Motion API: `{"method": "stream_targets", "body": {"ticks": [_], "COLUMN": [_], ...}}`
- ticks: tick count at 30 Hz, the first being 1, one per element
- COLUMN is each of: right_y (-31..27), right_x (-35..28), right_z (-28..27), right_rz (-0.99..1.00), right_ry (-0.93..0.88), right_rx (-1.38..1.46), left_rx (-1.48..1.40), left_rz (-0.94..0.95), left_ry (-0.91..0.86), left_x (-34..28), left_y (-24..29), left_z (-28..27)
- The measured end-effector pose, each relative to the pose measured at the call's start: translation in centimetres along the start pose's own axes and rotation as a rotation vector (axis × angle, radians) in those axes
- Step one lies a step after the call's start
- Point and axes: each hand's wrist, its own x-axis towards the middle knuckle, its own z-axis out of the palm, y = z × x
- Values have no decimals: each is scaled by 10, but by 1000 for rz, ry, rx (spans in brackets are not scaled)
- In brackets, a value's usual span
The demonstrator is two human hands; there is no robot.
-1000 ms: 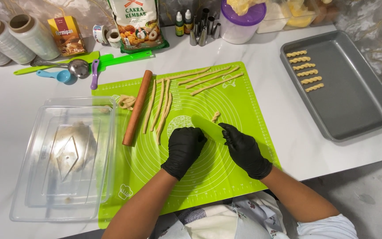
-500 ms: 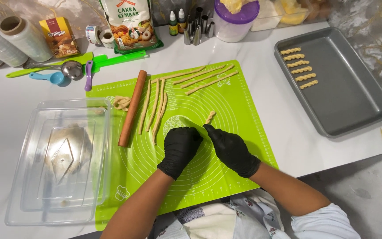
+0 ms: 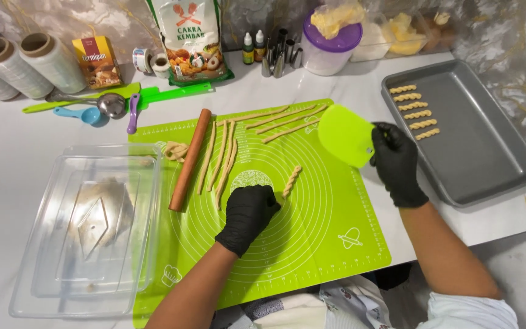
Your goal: The person is taking pre-cut strips of dough from a silicone mat, twisting them into a decorative cookie shape, and arranging them in rows on a metal baking tray.
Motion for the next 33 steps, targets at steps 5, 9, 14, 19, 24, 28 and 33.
{"method": "stream_targets", "body": {"ticks": [5, 9, 14, 19, 24, 28, 33], "right_y": [16, 7, 53, 83, 28, 24, 47], "right_x": [106, 155, 231, 264, 223, 200, 148], "right_z": [7, 28, 56, 87, 95, 82, 71], "right_rz": [52, 94, 179, 176, 217, 273, -107], "right_ry": [25, 19, 31, 1, -183, -215, -89], "right_rx": [264, 457, 534, 605, 306, 127, -205], "left_rx": [-71, -95, -74, -107, -55, -55, -82], "left_rz": [-38, -42, -76, -63, -127, -141, 12], "left_ry": [19, -34, -91, -96, -120, -149, -45], "left_x": [6, 5, 8, 6, 11, 9, 3], "left_y": [3, 6, 8, 17, 22, 19, 12], "left_z": [-8, -10, -17, -36, -28, -29, -24]}}
